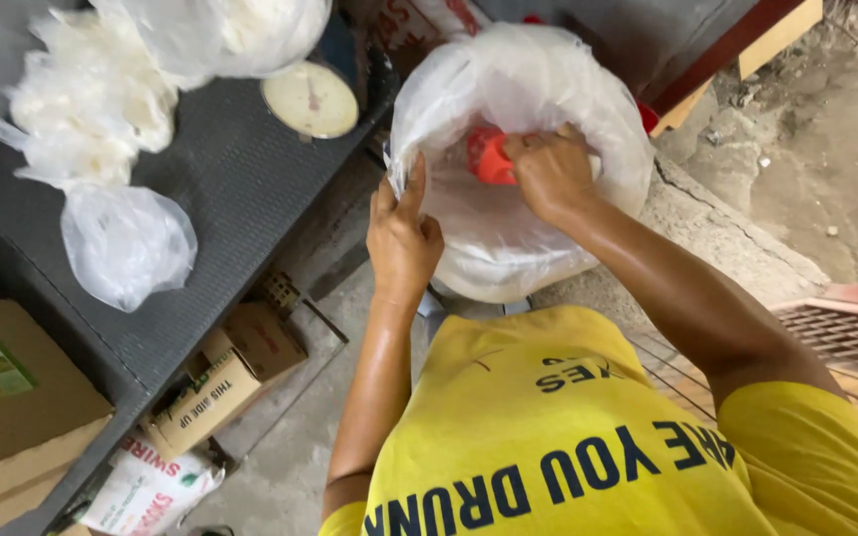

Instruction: Scooping white powder from a large sack into smaller plastic bags.

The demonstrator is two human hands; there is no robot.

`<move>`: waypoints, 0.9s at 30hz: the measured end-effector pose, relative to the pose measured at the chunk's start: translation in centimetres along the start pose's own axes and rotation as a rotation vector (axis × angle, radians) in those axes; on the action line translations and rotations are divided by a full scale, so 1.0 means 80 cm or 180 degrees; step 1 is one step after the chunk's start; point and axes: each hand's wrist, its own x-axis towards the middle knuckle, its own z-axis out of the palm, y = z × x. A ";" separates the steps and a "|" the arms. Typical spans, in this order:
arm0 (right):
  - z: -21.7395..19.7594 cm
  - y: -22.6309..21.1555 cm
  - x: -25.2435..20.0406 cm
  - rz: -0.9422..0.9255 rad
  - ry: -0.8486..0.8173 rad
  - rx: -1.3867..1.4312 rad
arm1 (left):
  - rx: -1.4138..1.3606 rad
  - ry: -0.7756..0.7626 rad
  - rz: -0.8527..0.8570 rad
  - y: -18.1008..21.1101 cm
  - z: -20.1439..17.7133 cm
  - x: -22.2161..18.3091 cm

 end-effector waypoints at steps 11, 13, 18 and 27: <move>0.077 0.034 -0.021 0.0125 -0.0164 0.0036 | -0.0174 -0.0097 -0.0029 0.014 0.015 0.003; 0.083 0.037 -0.022 0.0203 -0.0200 0.0139 | -0.0189 -0.0119 -0.0026 0.017 0.016 0.003; 0.068 0.027 -0.017 0.0243 -0.0186 0.0382 | -0.0154 -0.0141 0.0013 0.018 0.012 0.003; 0.047 0.009 0.001 0.0158 -0.0292 0.0530 | -0.0137 -0.0078 -0.0130 0.011 0.007 0.001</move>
